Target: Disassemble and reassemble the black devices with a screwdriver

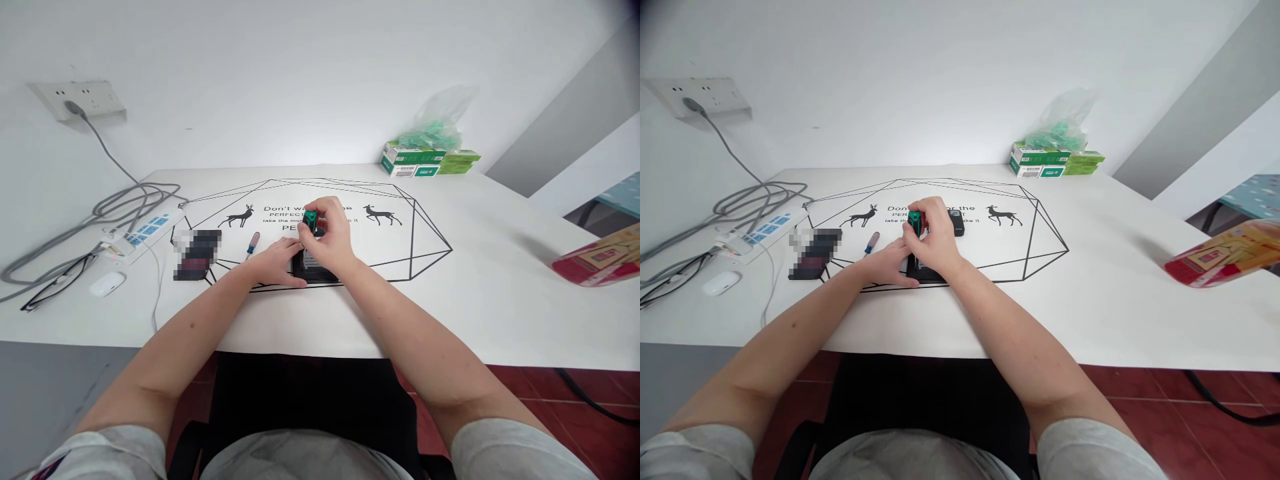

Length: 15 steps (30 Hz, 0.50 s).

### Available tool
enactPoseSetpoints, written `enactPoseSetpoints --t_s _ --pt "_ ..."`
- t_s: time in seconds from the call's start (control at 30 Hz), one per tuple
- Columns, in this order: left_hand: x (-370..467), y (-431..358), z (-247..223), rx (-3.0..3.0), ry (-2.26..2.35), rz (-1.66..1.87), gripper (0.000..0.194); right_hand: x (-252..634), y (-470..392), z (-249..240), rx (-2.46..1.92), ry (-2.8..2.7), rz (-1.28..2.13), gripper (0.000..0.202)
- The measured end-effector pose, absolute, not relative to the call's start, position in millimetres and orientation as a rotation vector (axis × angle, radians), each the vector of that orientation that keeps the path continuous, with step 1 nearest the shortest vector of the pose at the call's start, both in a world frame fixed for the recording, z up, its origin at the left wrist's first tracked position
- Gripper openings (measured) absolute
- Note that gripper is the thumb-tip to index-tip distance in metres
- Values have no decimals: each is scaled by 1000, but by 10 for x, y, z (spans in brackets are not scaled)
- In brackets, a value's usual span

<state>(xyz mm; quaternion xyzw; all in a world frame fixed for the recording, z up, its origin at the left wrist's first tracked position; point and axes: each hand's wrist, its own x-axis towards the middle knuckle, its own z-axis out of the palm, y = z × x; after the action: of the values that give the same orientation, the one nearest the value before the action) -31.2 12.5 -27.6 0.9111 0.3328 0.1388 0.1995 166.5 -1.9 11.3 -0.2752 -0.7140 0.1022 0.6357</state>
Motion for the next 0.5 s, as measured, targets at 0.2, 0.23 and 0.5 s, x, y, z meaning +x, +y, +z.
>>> enactPoseSetpoints --t_s 0.2,0.23,0.5 --pt "-319 124 -272 2531 906 367 104 1662 -43 124 -613 -1641 249 25" --pt "-324 127 -278 2528 906 366 106 1661 -48 125 -602 -1640 244 26" --pt "-359 157 -333 2495 990 374 117 1644 -45 110 -540 -1685 131 26"
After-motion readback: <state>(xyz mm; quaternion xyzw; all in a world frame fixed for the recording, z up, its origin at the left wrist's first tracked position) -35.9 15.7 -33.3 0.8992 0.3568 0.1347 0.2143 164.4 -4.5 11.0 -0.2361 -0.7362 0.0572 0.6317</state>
